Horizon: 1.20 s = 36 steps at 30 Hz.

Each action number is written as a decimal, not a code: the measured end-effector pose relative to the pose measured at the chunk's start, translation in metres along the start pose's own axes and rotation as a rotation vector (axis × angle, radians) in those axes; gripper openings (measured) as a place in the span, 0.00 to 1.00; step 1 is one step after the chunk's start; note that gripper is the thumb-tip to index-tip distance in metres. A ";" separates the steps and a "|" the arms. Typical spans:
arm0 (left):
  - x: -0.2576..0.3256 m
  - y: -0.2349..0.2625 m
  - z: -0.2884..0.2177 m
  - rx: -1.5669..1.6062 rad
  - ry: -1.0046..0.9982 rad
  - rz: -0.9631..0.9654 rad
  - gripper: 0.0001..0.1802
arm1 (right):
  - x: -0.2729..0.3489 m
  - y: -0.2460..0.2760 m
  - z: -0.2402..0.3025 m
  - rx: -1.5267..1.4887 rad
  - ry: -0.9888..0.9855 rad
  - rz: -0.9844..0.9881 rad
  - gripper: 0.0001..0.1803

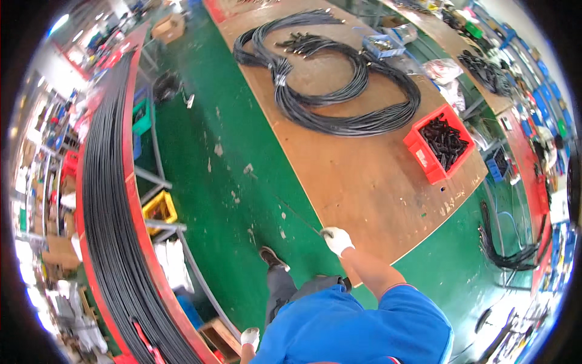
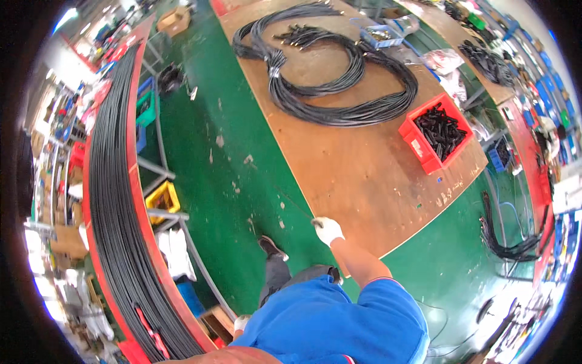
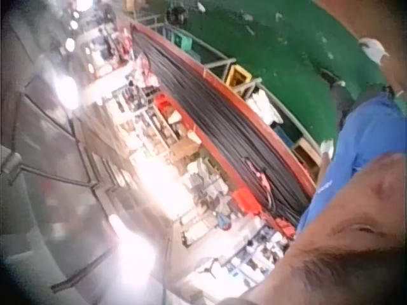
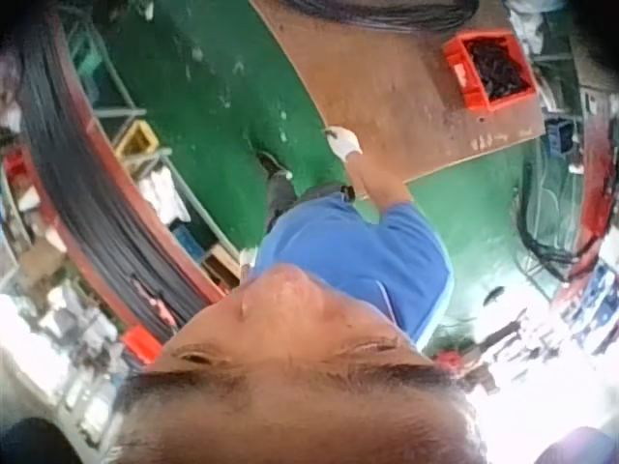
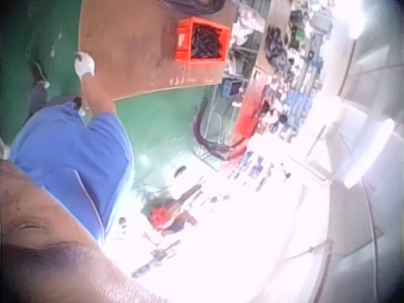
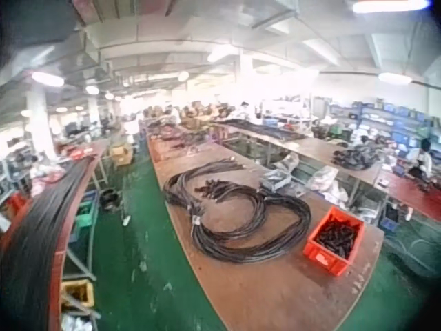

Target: The person picks up bundles of black cables from a table and a cardboard box, then carries them to a different table to organize them. The person also retrieves small plastic bags containing gold-colored metal connectors from a cardboard box and carries them to a workstation.

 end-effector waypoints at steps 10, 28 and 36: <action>-0.278 0.192 -0.233 -0.709 -0.501 -0.047 0.25 | -0.068 -0.029 0.030 -0.329 -0.335 -0.288 0.21; -0.475 0.328 -0.472 -0.632 -0.371 0.094 0.20 | -0.536 0.143 0.236 -0.838 -0.036 -0.822 0.34; -0.474 0.415 -0.668 -0.372 -0.317 0.021 0.21 | -0.694 0.162 0.204 -1.777 -0.454 -0.057 0.39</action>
Point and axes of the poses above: each hand's wrist, its own x-axis away from the middle knuckle, its own y-axis out of the back of the hand, z = x × y, the point moved 4 cm from there along -x, towards the middle knuckle, and after that the axes turned 6 degrees about -x, right-handed, at the moved point
